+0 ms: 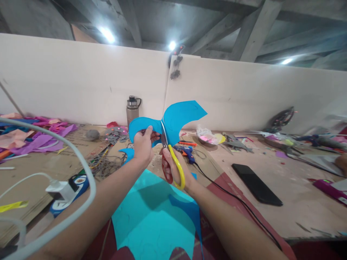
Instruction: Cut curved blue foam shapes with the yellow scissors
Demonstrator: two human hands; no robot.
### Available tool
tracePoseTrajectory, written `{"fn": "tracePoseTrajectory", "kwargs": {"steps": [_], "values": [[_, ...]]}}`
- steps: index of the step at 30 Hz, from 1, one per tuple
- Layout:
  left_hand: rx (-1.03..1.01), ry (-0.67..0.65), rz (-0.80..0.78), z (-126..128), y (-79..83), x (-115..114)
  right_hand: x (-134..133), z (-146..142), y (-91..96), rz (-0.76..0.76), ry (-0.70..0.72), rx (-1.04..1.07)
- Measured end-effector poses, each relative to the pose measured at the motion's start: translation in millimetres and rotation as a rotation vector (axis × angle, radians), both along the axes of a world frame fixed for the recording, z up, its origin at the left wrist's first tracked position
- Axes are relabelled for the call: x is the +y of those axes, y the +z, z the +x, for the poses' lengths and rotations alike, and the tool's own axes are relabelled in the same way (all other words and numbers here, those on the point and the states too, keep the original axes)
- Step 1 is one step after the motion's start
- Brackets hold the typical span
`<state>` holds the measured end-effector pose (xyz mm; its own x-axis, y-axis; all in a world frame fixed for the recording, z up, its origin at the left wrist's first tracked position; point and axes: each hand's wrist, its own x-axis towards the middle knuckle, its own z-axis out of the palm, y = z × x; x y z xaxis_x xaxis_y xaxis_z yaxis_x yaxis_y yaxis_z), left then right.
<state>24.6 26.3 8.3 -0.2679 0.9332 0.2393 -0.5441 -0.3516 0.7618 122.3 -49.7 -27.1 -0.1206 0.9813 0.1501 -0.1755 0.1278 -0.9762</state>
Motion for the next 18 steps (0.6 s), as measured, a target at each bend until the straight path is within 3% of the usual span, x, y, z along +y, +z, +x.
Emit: {"fn": "tracePoseTrajectory", "kwargs": {"steps": [18], "values": [[0.044,0.007,0.0,-2.6,1.1,1.0,-2.5,0.0,2.8,-0.011,-0.024,-0.023]]}}
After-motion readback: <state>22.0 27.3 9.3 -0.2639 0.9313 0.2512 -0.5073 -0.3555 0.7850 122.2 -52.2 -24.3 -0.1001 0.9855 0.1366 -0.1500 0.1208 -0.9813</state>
